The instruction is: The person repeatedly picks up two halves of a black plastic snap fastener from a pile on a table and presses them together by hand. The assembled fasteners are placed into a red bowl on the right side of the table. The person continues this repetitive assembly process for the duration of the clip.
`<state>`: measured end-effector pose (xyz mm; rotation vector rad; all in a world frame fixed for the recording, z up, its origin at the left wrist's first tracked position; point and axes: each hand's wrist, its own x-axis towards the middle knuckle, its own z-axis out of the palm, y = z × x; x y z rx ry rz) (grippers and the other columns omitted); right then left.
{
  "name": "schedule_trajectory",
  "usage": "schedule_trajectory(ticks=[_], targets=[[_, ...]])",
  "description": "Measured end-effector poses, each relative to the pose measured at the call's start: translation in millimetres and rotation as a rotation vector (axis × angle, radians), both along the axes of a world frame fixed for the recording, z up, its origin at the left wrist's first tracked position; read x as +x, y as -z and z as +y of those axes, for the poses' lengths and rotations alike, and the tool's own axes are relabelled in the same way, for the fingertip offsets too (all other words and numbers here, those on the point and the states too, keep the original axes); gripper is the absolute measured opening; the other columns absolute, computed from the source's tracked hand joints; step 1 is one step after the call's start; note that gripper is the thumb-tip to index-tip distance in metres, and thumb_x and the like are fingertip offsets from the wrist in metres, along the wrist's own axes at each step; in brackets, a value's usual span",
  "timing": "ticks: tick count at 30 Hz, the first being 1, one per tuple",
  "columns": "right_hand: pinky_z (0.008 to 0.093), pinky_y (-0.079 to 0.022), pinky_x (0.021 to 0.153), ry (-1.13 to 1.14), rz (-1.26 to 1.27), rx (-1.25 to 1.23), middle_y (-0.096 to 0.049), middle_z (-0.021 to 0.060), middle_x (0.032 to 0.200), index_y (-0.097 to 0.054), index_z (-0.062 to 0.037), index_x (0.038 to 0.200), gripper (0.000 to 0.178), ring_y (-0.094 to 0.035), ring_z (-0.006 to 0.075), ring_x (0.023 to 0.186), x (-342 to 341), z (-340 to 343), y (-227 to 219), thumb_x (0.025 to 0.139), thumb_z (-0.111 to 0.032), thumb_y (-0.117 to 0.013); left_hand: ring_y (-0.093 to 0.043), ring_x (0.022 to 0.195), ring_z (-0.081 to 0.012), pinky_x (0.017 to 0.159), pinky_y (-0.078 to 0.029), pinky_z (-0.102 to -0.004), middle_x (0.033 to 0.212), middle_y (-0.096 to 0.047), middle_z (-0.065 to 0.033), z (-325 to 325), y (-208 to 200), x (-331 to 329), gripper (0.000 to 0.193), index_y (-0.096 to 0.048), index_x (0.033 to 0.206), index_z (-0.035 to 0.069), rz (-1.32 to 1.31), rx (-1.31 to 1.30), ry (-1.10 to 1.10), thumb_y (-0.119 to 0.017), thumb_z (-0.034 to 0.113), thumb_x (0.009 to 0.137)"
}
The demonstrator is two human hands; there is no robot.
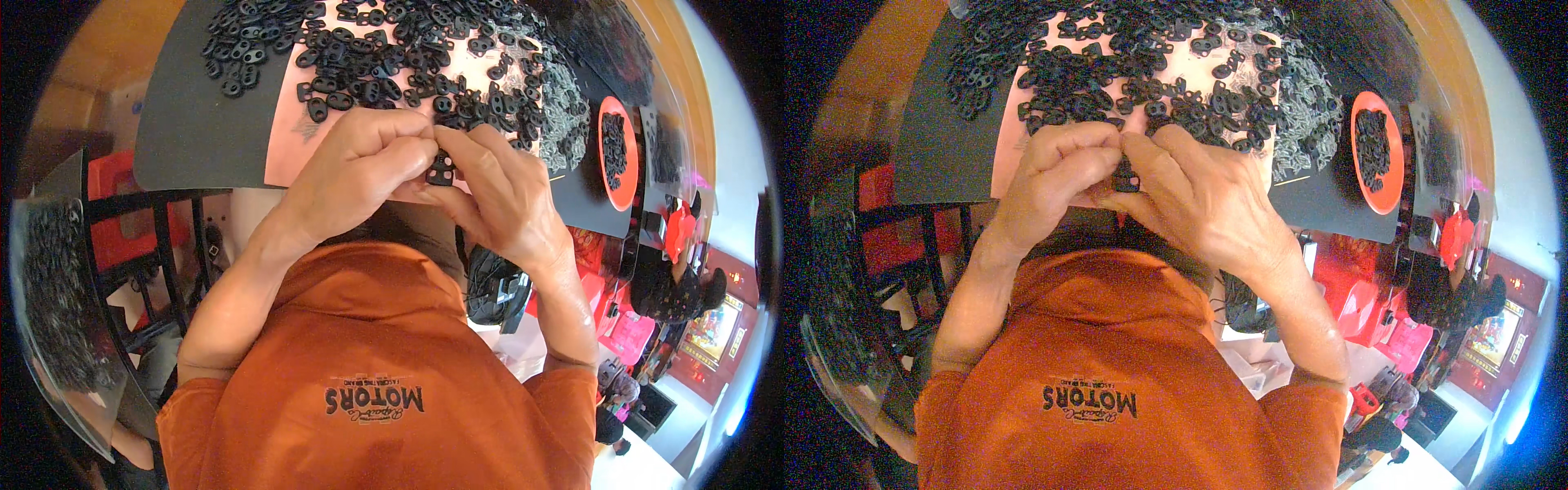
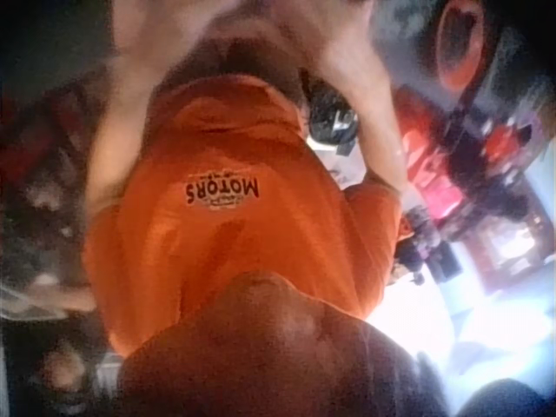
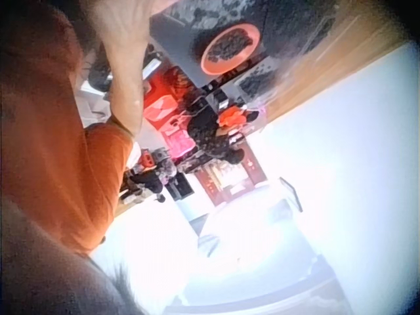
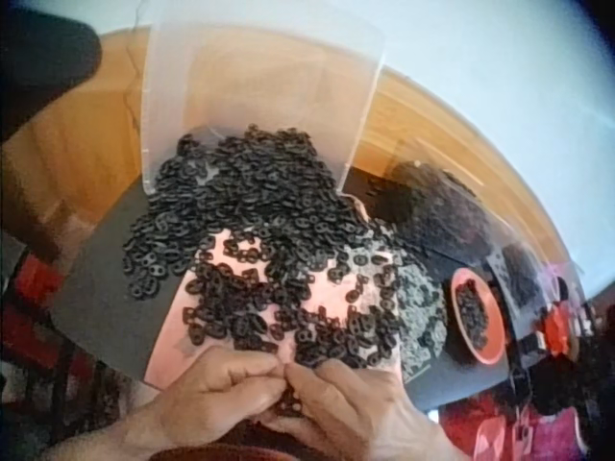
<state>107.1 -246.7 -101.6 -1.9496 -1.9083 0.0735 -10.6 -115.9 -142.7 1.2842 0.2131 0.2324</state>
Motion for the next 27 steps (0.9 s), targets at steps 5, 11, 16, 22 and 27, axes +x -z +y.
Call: schedule_trajectory(ticks=[5,11,16,22,27], targets=[[0.0293,-0.042,0.042,-0.055,-0.142,0.175,-0.046,0.0031,0.064,-0.056,-0.0040,0.094,0.043,-0.053,0.0165,0.051,7,6,6,0.065,-0.030,-0.072,-0.040,0.054,-0.0052,0.048,-0.033,-0.0225,0.057,-0.044,0.0016,1,-6,-1,0.024,-0.046,0.065,0.002,0.021,-0.058,0.066,-0.042,0.013,0.085],[0.0295,-0.042,0.042,-0.065,-0.130,0.144,-0.046,0.0035,0.063,-0.056,-0.0044,0.088,0.039,-0.054,0.0171,0.051,7,7,2,0.065,-0.031,-0.072,-0.039,0.055,-0.0063,0.050,-0.033,-0.0232,0.059,-0.042,0.0011,2,-3,-1,0.022,-0.047,0.067,0.002,0.029,-0.072,0.097,-0.041,0.013,0.085],[0.0334,-0.044,0.050,-0.072,-0.032,-0.013,-0.050,0.0089,0.072,-0.054,-0.0006,0.096,0.041,-0.053,0.0240,0.057,9,3,-3,0.065,-0.020,-0.072,-0.038,0.055,-0.0063,0.050,-0.033,-0.0237,0.059,-0.041,0.0010,2,-4,-1,0.022,-0.047,0.068,0.001,0.006,0.006,0.092,-0.042,0.014,0.085],[0.0342,-0.044,0.050,-0.111,0.022,-0.054,-0.050,0.0095,0.074,-0.055,-0.0015,0.095,0.038,-0.053,0.0254,0.059,15,1,-4,0.066,-0.019,-0.071,-0.037,0.054,-0.0062,0.049,-0.031,-0.0236,0.058,-0.040,0.0015,0,-2,-1,0.023,-0.046,0.068,0.002,0.005,0.014,0.099,-0.042,0.017,0.085],[0.0352,-0.043,0.051,-0.110,0.020,-0.071,-0.051,0.0098,0.075,-0.055,-0.0017,0.096,0.037,-0.054,0.0263,0.060,15,1,-4,0.067,-0.020,-0.070,-0.038,0.051,-0.0057,0.046,-0.030,-0.0223,0.057,-0.040,0.0028,-1,-3,0,0.024,-0.046,0.067,0.005,0.004,0.160,0.070,-0.043,0.021,0.084]])
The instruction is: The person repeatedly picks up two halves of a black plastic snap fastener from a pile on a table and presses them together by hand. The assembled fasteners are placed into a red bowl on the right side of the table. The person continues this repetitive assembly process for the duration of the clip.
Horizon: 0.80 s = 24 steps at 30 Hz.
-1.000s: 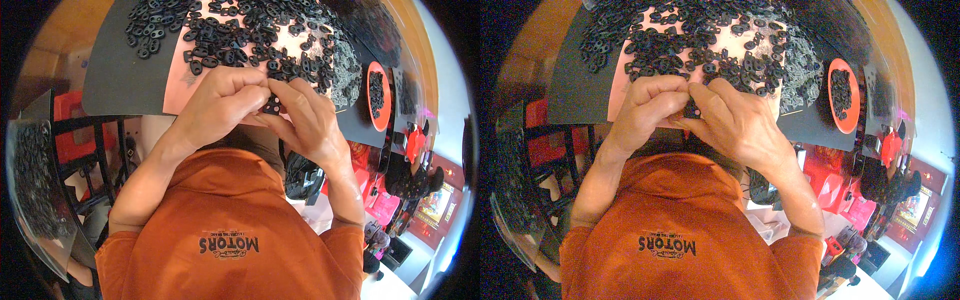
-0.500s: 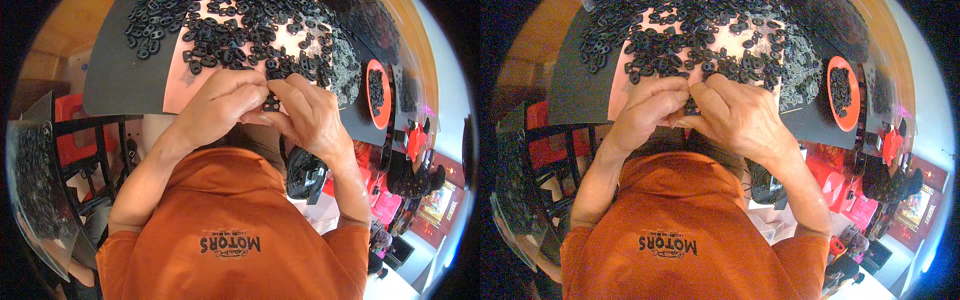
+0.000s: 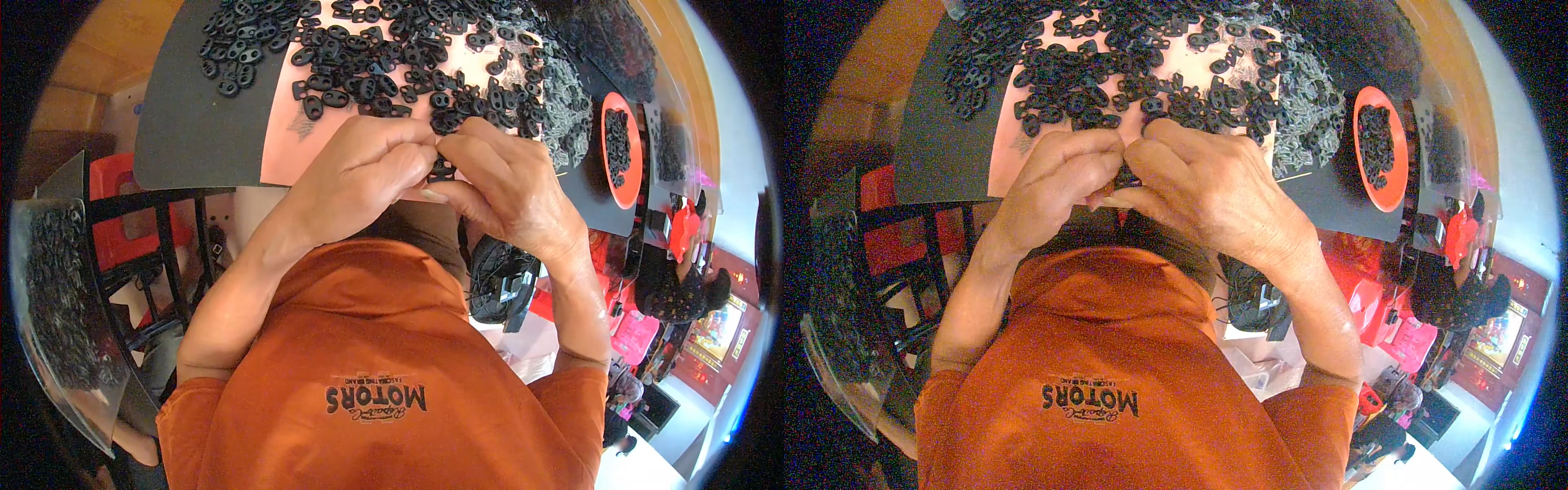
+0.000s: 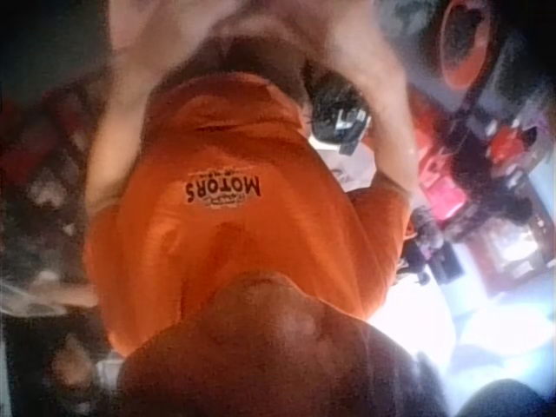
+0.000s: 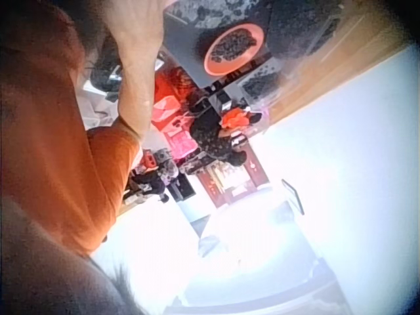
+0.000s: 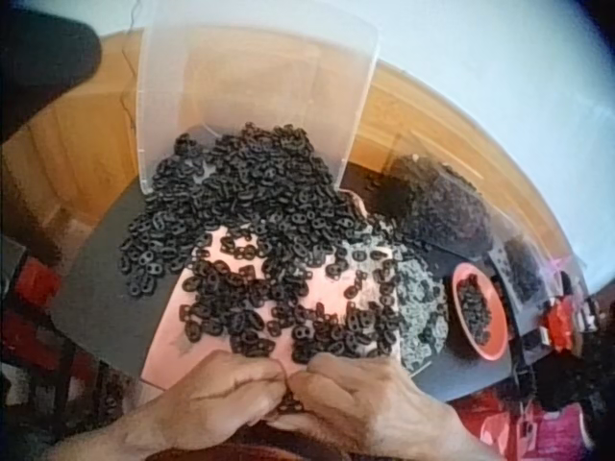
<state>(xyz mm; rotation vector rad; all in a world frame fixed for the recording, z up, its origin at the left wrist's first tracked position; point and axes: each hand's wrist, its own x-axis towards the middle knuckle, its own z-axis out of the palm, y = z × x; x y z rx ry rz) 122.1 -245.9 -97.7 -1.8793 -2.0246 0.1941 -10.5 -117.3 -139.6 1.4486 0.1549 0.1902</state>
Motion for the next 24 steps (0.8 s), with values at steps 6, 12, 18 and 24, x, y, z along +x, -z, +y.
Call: schedule_trajectory(ticks=[6,12,18,24], targets=[[0.0355,-0.042,0.050,-0.002,0.041,0.033,-0.049,0.0095,0.073,-0.055,-0.0012,0.094,0.036,-0.053,0.0271,0.059,0,0,2,0.067,-0.020,-0.070,-0.040,0.056,-0.0061,0.050,-0.033,-0.0252,0.058,-0.043,0.0008,1,-3,-1,0.022,-0.057,0.081,-0.004,0.026,0.019,0.004,-0.042,0.013,0.082],[0.0356,-0.042,0.049,-0.030,0.009,0.048,-0.047,0.0091,0.069,-0.054,-0.0016,0.090,0.034,-0.052,0.0275,0.057,0,0,3,0.067,-0.022,-0.070,-0.039,0.052,-0.0057,0.047,-0.031,-0.0221,0.057,-0.041,0.0033,-5,-3,-1,0.023,-0.047,0.066,0.004,0.042,-0.027,-0.009,-0.042,0.019,0.083],[0.0340,-0.042,0.047,-0.048,-0.005,0.091,-0.046,0.0088,0.068,-0.052,-0.0012,0.089,0.035,-0.051,0.0261,0.056,0,4,7,0.068,-0.024,-0.069,-0.039,0.053,-0.0055,0.048,-0.031,-0.0220,0.058,-0.042,0.0032,-4,-7,-2,0.021,-0.049,0.068,0.003,0.082,-0.097,-0.014,-0.043,0.019,0.082],[0.0344,-0.043,0.049,-0.048,-0.092,0.064,-0.046,0.0105,0.069,-0.050,0.0001,0.087,0.035,-0.053,0.0267,0.058,-4,1,10,0.075,-0.030,-0.062,-0.037,0.054,-0.0054,0.049,-0.032,-0.0243,0.056,-0.042,0.0001,-1,-3,-2,0.020,-0.052,0.071,-0.004,0.040,-0.063,0.033,-0.043,0.010,0.081]])
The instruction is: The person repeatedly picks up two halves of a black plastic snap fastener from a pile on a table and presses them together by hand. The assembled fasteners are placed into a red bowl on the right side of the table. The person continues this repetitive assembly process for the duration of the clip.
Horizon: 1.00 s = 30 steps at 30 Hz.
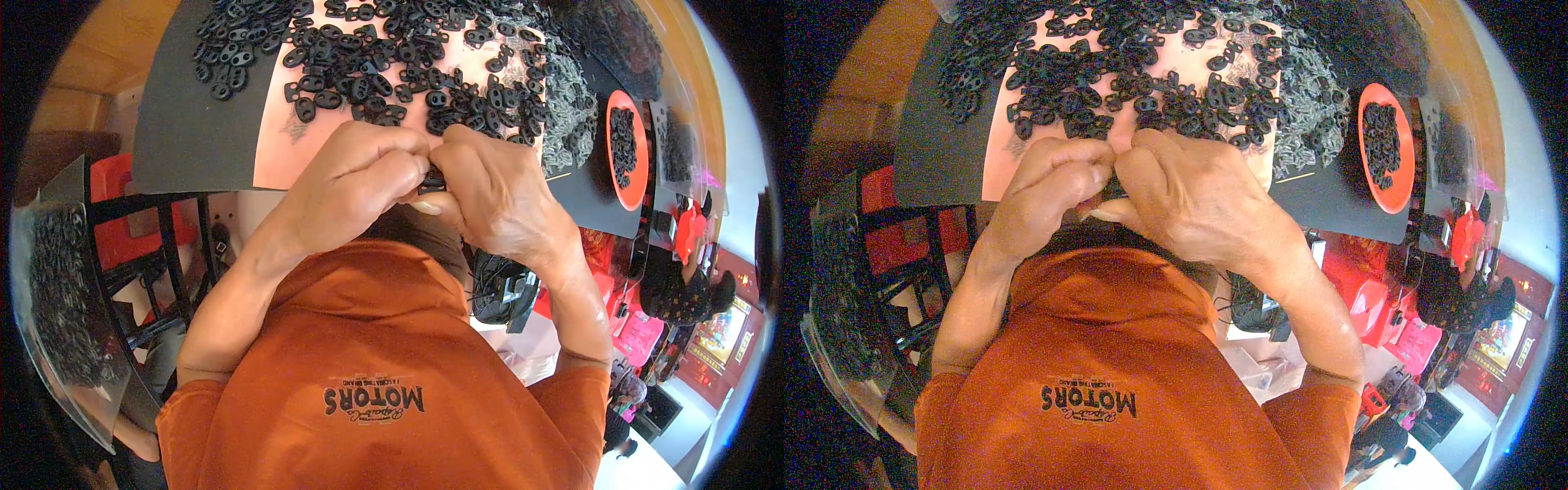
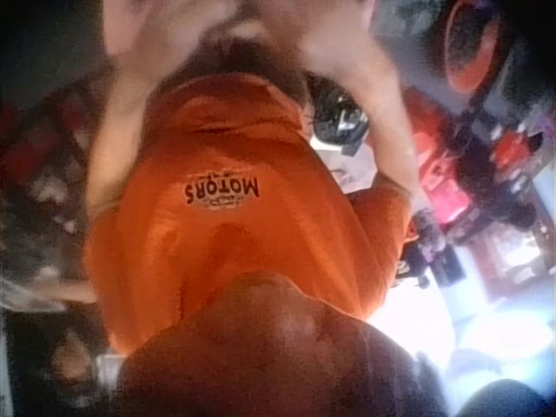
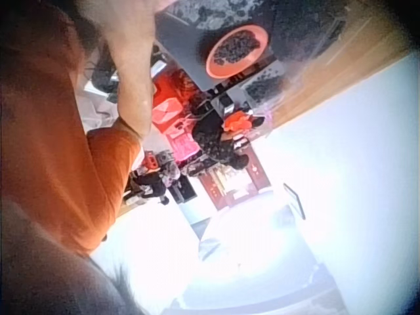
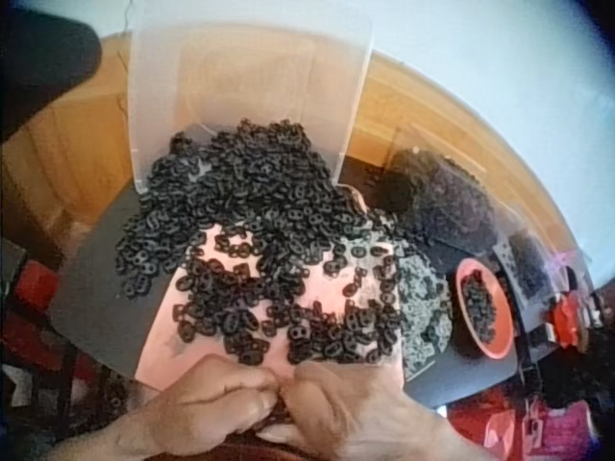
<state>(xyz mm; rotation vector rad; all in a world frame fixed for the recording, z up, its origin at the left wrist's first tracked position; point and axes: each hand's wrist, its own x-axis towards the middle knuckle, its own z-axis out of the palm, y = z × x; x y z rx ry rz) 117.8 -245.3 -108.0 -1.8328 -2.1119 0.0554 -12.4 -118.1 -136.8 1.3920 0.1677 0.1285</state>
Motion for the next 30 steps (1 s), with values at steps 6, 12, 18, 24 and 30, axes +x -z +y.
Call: schedule_trajectory(ticks=[6,12,18,24,30], targets=[[0.0350,-0.044,0.044,-0.025,0.038,0.054,-0.048,0.0100,0.062,-0.046,-0.0020,0.074,0.036,-0.054,0.0257,0.052,0,6,4,0.077,-0.033,-0.063,-0.031,0.051,-0.0059,0.046,-0.028,-0.0257,0.053,-0.036,0.0008,-3,2,2,0.023,-0.040,0.060,0.000,-0.018,0.027,-0.034,-0.041,0.009,0.081],[0.0371,-0.044,0.043,-0.064,0.154,0.027,-0.049,0.0113,0.060,-0.044,-0.0016,0.073,0.034,-0.053,0.0283,0.050,2,9,8,0.078,-0.029,-0.063,-0.030,0.050,-0.0060,0.045,-0.026,-0.0258,0.052,-0.032,0.0005,-3,4,0,0.024,-0.037,0.058,0.001,-0.043,-0.035,-0.084,-0.041,0.008,0.081],[0.0343,-0.043,0.042,-0.079,0.087,0.108,-0.047,0.0088,0.060,-0.043,-0.0040,0.070,0.036,-0.053,0.0249,0.049,7,6,22,0.077,-0.033,-0.063,-0.030,0.050,-0.0056,0.045,-0.026,-0.0267,0.051,-0.031,0.0000,-4,2,3,0.026,-0.036,0.057,0.000,-0.041,0.122,-0.054,-0.042,0.010,0.080],[0.0354,-0.043,0.048,-0.047,-0.010,0.003,-0.046,0.0111,0.066,-0.046,-0.0014,0.074,0.030,-0.052,0.0271,0.055,6,1,10,0.075,-0.025,-0.064,-0.029,0.047,-0.0068,0.044,-0.026,-0.0284,0.048,-0.031,-0.0018,-6,-4,6,0.024,-0.038,0.057,-0.001,0.043,0.058,-0.076,-0.043,0.010,0.077],[0.0345,-0.041,0.044,-0.070,-0.007,-0.040,-0.044,0.0102,0.064,-0.046,-0.0009,0.073,0.029,-0.050,0.0264,0.051,6,2,9,0.075,-0.023,-0.064,-0.027,0.047,-0.0062,0.043,-0.024,-0.0293,0.049,-0.029,-0.0002,-3,-7,8,0.024,-0.035,0.055,0.000,0.061,0.130,-0.046,-0.042,0.008,0.076]])
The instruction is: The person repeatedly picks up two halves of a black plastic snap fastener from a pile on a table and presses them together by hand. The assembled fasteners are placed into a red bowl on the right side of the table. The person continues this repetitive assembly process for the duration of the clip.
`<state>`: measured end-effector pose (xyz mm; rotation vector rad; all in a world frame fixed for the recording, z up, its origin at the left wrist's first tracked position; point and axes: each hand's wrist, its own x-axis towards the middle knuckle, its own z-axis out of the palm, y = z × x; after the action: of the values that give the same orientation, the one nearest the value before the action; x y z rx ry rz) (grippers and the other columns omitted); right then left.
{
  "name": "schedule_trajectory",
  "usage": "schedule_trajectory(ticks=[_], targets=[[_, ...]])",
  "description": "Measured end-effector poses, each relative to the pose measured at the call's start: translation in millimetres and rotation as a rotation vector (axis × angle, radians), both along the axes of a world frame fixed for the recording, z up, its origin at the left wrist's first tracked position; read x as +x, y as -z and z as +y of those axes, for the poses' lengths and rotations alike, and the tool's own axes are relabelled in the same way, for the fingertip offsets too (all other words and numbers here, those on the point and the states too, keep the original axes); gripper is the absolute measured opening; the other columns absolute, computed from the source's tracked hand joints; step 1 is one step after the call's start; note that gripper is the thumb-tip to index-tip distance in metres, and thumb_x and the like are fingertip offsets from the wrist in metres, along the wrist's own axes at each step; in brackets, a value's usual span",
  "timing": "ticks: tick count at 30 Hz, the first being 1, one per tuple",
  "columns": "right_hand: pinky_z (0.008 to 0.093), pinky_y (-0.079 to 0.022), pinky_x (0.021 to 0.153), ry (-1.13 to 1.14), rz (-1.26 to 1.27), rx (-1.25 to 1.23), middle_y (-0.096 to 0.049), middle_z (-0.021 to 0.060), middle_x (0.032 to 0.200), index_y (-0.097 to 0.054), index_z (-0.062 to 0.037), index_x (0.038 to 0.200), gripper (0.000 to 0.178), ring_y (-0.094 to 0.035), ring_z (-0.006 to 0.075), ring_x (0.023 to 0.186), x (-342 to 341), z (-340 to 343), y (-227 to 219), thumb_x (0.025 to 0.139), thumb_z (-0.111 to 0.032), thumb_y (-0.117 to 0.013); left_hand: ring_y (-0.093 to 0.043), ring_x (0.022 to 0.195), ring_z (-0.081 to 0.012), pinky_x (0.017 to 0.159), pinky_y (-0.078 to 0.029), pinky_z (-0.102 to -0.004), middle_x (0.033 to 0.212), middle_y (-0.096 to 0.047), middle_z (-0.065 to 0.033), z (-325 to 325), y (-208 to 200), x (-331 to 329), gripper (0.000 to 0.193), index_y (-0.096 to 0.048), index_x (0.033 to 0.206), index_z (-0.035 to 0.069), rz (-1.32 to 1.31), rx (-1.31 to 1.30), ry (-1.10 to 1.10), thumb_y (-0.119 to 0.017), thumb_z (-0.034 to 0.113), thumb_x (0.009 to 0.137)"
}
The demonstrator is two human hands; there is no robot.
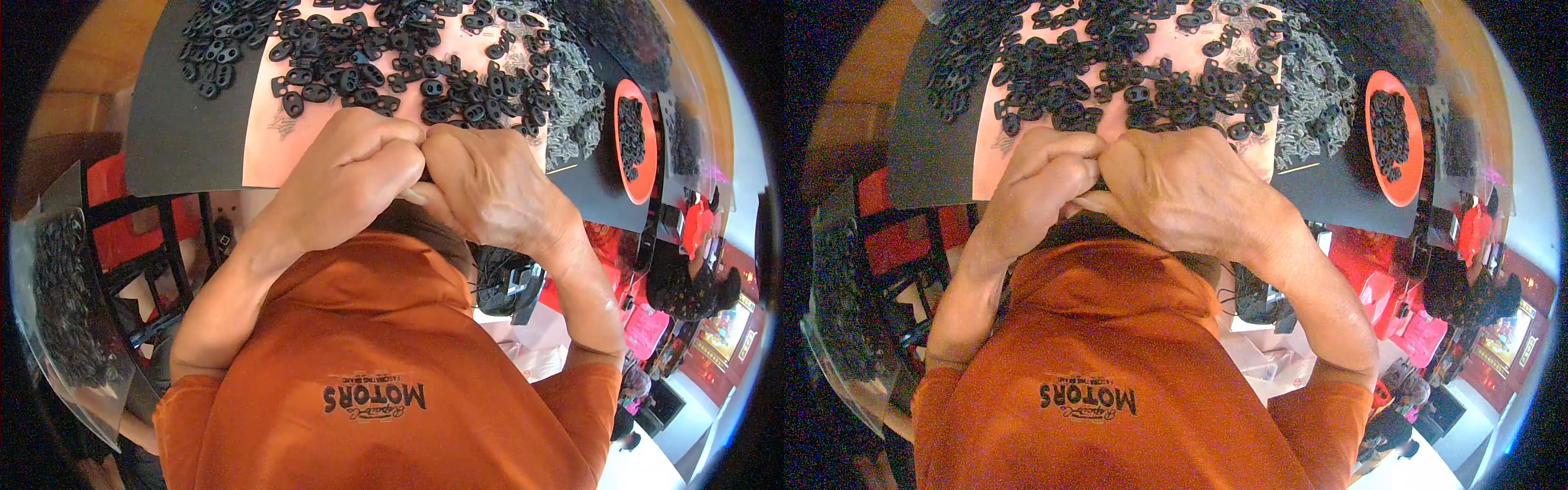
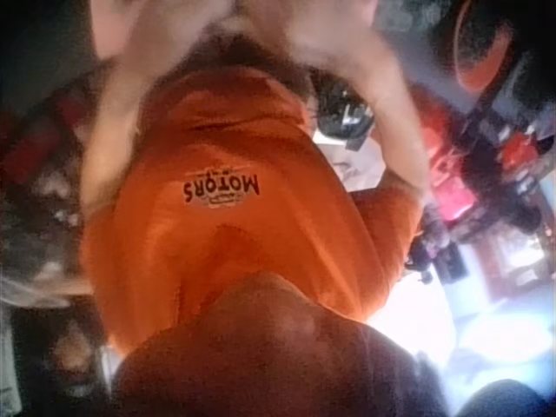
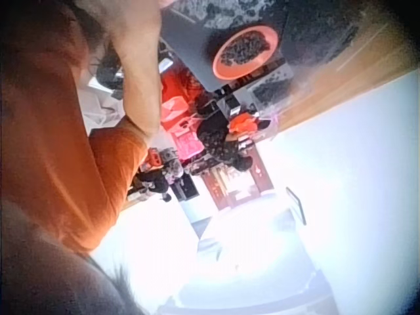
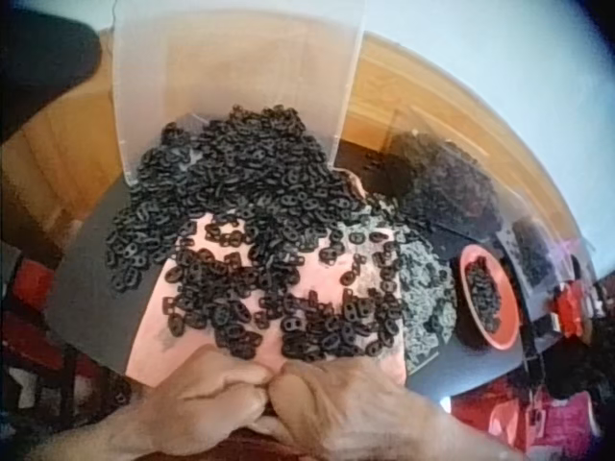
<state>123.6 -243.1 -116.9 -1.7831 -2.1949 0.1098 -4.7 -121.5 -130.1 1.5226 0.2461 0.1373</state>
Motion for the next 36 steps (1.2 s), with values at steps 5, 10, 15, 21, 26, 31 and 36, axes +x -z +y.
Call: schedule_trajectory(ticks=[5,10,15,21,26,31,36], targets=[[0.0329,-0.043,0.038,-0.027,-0.039,0.089,-0.049,0.0084,0.054,-0.045,-0.0043,0.066,0.037,-0.052,0.0237,0.044,0,6,2,0.081,-0.035,-0.059,-0.027,0.048,-0.0058,0.043,-0.023,-0.0286,0.049,-0.028,0.0006,2,5,0,0.026,-0.032,0.053,0.000,-0.013,-0.047,0.007,-0.042,0.008,0.076],[0.0330,-0.043,0.038,-0.023,-0.062,0.078,-0.050,0.0085,0.054,-0.047,-0.0010,0.073,0.036,-0.053,0.0237,0.045,1,6,1,0.081,-0.034,-0.059,-0.030,0.046,-0.0046,0.042,-0.026,-0.0259,0.048,-0.032,0.0018,2,6,2,0.028,-0.033,0.052,0.001,0.005,-0.077,-0.001,-0.042,0.009,0.077],[0.0316,-0.043,0.039,0.016,-0.069,0.105,-0.049,0.0076,0.059,-0.049,0.0075,0.093,0.050,-0.054,0.0213,0.048,2,3,4,0.078,-0.039,-0.060,-0.034,0.048,-0.0041,0.043,-0.026,-0.0224,0.054,-0.041,0.0046,5,11,1,0.022,-0.053,0.064,0.001,0.008,-0.068,0.045,-0.044,0.018,0.076],[0.0295,-0.043,0.044,-0.008,-0.032,0.139,-0.044,0.0066,0.063,-0.049,0.0047,0.092,0.056,-0.052,0.0201,0.052,3,-1,6,0.071,-0.046,-0.061,-0.039,0.050,-0.0054,0.046,-0.031,-0.0238,0.057,-0.043,0.0028,6,7,1,0.024,-0.049,0.061,0.002,-0.015,-0.028,0.013,-0.045,0.021,0.076],[0.0308,-0.044,0.046,-0.012,-0.040,0.156,-0.044,0.0066,0.064,-0.048,-0.0012,0.082,0.044,-0.052,0.0206,0.053,4,1,8,0.074,-0.042,-0.061,-0.045,0.051,-0.0065,0.047,-0.035,-0.0223,0.055,-0.045,0.0011,4,-1,-2,0.025,-0.049,0.061,0.003,0.075,-0.139,0.000,-0.046,0.023,0.076],[0.0316,-0.044,0.046,-0.014,-0.053,0.162,-0.045,0.0068,0.064,-0.047,-0.0032,0.077,0.039,-0.052,0.0214,0.053,3,2,8,0.076,-0.040,-0.060,-0.042,0.046,-0.0068,0.043,-0.033,-0.0228,0.051,-0.047,-0.0014,4,2,-3,0.026,-0.052,0.060,-0.001,0.014,-0.184,0.027,-0.043,0.012,0.080],[0.0319,-0.043,0.044,-0.027,0.002,0.132,-0.045,0.0069,0.061,-0.046,-0.0044,0.072,0.038,-0.051,0.0222,0.050,-1,2,4,0.077,-0.039,-0.061,-0.032,0.048,-0.0043,0.044,-0.026,-0.0242,0.050,-0.035,0.0027,2,5,-3,0.027,-0.037,0.053,0.003,-0.009,-0.149,0.066,-0.042,0.009,0.079]])
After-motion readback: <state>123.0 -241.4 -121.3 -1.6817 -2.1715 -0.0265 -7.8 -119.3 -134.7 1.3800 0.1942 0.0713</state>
